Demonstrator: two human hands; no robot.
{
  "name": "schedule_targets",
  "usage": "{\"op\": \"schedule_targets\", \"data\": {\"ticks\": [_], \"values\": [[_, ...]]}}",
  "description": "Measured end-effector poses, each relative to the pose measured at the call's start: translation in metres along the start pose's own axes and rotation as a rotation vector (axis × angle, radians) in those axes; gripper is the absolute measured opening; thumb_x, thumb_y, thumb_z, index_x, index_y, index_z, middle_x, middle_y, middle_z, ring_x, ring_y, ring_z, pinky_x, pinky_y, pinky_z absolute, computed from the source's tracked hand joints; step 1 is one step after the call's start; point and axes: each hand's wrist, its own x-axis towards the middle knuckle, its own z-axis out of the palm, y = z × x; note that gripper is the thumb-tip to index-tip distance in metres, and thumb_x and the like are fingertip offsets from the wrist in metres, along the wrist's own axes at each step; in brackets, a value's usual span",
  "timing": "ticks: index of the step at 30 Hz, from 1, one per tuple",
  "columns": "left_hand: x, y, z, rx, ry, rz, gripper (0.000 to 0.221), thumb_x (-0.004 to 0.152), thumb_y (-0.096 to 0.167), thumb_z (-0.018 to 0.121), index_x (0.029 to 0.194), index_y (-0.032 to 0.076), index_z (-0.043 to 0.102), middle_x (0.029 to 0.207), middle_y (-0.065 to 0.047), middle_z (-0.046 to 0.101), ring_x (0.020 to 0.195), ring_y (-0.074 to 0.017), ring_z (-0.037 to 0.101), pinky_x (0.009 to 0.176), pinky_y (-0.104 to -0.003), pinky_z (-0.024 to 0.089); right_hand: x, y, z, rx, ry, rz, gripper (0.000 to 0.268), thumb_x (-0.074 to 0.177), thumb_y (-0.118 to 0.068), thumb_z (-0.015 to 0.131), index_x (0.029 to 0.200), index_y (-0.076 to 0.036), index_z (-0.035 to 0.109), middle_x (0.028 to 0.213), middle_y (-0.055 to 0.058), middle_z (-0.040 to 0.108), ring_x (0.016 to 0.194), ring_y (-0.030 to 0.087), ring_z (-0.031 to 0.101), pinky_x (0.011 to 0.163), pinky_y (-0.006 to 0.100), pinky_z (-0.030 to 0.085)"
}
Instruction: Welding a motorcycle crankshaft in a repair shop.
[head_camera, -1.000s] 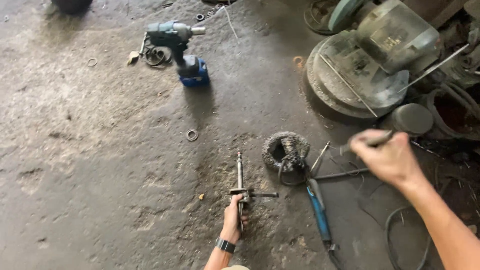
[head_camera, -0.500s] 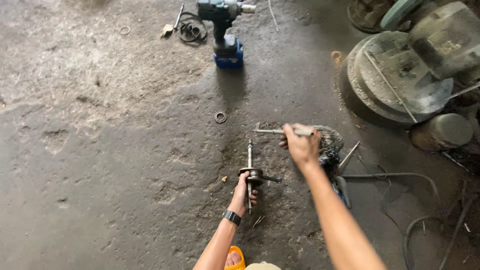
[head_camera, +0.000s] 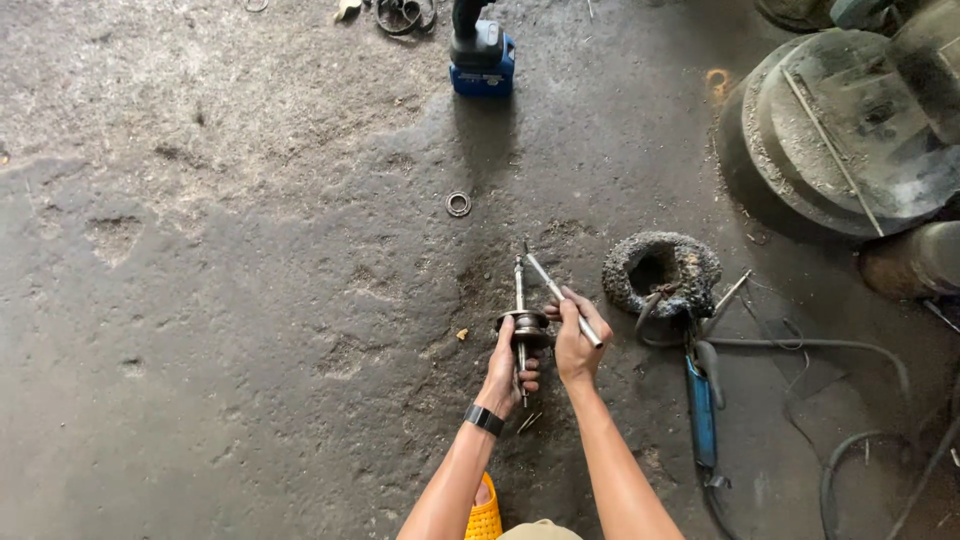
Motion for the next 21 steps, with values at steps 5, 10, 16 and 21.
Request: {"op": "schedule_targets", "data": {"ticks": [5, 10, 16, 21], "values": [[0.008, -0.003, -0.009, 0.001, -0.006, -0.005, 0.075, 0.089, 0.083, 0.046, 0.084, 0.009, 0.059, 0.06, 0.004, 0.047, 0.041, -0.005, 0.037, 0.038, -0.021, 0.03, 0.0, -0.01, 0.004, -0.11, -0.057, -0.027, 0.027, 0.099, -0.006, 0.056, 0.114, 0.011, 0.071, 0.089, 0.014, 0.076, 0.08, 0.018, 0.075, 0.071, 0.029, 0.061], [0.008, -0.001, -0.01, -0.008, -0.015, -0.002, 0.077, 0.088, 0.085, 0.048, 0.085, 0.008, 0.059, 0.061, 0.003, 0.047, 0.041, -0.0054, 0.037, 0.039, -0.021, 0.031, 0.001, -0.022, 0.007, -0.057, -0.04, -0.087, 0.027, 0.1, -0.005, 0.054, 0.115, 0.011, 0.07, 0.092, 0.014, 0.075, 0.08, 0.017, 0.074, 0.071, 0.028, 0.062], [0.014, -0.003, -0.013, -0.021, -0.028, -0.013, 0.081, 0.086, 0.085, 0.047, 0.087, 0.005, 0.062, 0.06, 0.003, 0.047, 0.04, -0.0058, 0.037, 0.038, -0.021, 0.031, 0.004, -0.017, 0.006, -0.035, -0.045, -0.073, 0.026, 0.101, -0.006, 0.054, 0.115, 0.01, 0.07, 0.093, 0.015, 0.076, 0.08, 0.018, 0.075, 0.071, 0.028, 0.061], [0.02, -0.004, -0.017, 0.002, -0.025, -0.017, 0.082, 0.086, 0.086, 0.046, 0.085, 0.005, 0.06, 0.059, 0.003, 0.045, 0.039, -0.0062, 0.036, 0.037, -0.022, 0.031, 0.008, -0.023, 0.008, -0.16, -0.047, -0.058, 0.026, 0.099, -0.006, 0.056, 0.114, 0.009, 0.072, 0.089, 0.015, 0.077, 0.077, 0.017, 0.076, 0.067, 0.028, 0.061]]}}
